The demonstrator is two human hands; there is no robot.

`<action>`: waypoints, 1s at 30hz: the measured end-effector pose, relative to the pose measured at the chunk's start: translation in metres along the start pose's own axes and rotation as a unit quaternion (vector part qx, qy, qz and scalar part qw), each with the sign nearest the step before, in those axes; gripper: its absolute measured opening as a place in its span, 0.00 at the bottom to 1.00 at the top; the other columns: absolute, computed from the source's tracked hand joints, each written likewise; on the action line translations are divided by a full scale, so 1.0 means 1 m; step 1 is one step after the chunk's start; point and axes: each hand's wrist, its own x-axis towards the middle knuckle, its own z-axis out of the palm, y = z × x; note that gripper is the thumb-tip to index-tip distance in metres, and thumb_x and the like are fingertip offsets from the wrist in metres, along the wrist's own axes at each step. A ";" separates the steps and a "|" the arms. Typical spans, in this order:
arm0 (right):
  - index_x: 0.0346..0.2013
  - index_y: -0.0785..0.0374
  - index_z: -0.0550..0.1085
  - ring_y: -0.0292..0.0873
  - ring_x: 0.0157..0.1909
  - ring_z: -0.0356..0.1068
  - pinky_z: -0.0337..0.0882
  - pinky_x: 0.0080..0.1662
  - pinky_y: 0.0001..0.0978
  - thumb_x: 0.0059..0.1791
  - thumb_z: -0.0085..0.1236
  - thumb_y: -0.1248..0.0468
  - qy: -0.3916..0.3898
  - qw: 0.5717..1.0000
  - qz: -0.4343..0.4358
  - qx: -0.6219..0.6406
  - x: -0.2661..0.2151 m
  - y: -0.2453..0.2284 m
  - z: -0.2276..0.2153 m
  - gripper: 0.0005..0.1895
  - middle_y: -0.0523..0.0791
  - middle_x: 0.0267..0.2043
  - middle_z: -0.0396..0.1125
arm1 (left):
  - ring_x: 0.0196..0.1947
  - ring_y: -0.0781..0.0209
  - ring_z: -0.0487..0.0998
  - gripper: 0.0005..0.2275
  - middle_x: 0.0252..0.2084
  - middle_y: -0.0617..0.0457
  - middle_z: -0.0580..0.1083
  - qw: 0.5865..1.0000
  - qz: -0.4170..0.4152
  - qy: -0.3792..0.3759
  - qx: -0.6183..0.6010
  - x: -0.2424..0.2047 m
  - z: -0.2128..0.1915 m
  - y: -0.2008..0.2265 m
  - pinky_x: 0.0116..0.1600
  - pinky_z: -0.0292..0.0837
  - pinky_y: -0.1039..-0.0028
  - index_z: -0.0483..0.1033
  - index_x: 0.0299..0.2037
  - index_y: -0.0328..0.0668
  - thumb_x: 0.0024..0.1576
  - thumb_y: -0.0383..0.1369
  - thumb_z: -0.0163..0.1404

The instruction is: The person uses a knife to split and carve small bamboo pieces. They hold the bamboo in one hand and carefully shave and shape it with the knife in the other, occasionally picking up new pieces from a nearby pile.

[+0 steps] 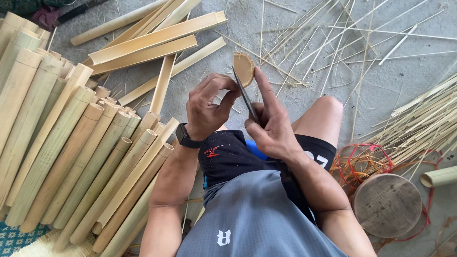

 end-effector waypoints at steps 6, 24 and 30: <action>0.80 0.57 0.36 0.30 0.27 0.59 0.61 0.31 0.25 0.42 0.45 0.77 0.016 0.997 -0.013 -0.069 -0.003 0.012 0.002 0.54 0.38 0.27 0.63 | 0.43 0.54 0.83 0.11 0.42 0.49 0.78 1.000 0.006 0.008 -0.001 -0.003 0.001 0.000 0.47 0.79 0.69 0.76 0.43 0.38 0.55 0.17 0.61; 0.82 0.56 0.37 0.31 0.29 0.53 0.56 0.33 0.25 0.44 0.45 0.76 -0.046 0.991 -0.011 0.127 0.009 0.002 0.009 0.53 0.36 0.28 0.55 | 0.44 0.52 0.82 0.09 0.43 0.49 0.78 0.998 0.010 0.051 0.047 -0.001 0.000 0.002 0.49 0.78 0.66 0.77 0.42 0.36 0.56 0.18 0.60; 0.82 0.56 0.38 0.30 0.28 0.54 0.56 0.33 0.24 0.44 0.45 0.75 -0.037 0.995 -0.013 0.096 0.003 -0.021 0.006 0.53 0.36 0.26 0.56 | 0.43 0.52 0.82 0.09 0.42 0.48 0.78 0.997 0.045 0.061 0.029 -0.009 -0.011 0.018 0.49 0.79 0.67 0.77 0.42 0.38 0.56 0.16 0.58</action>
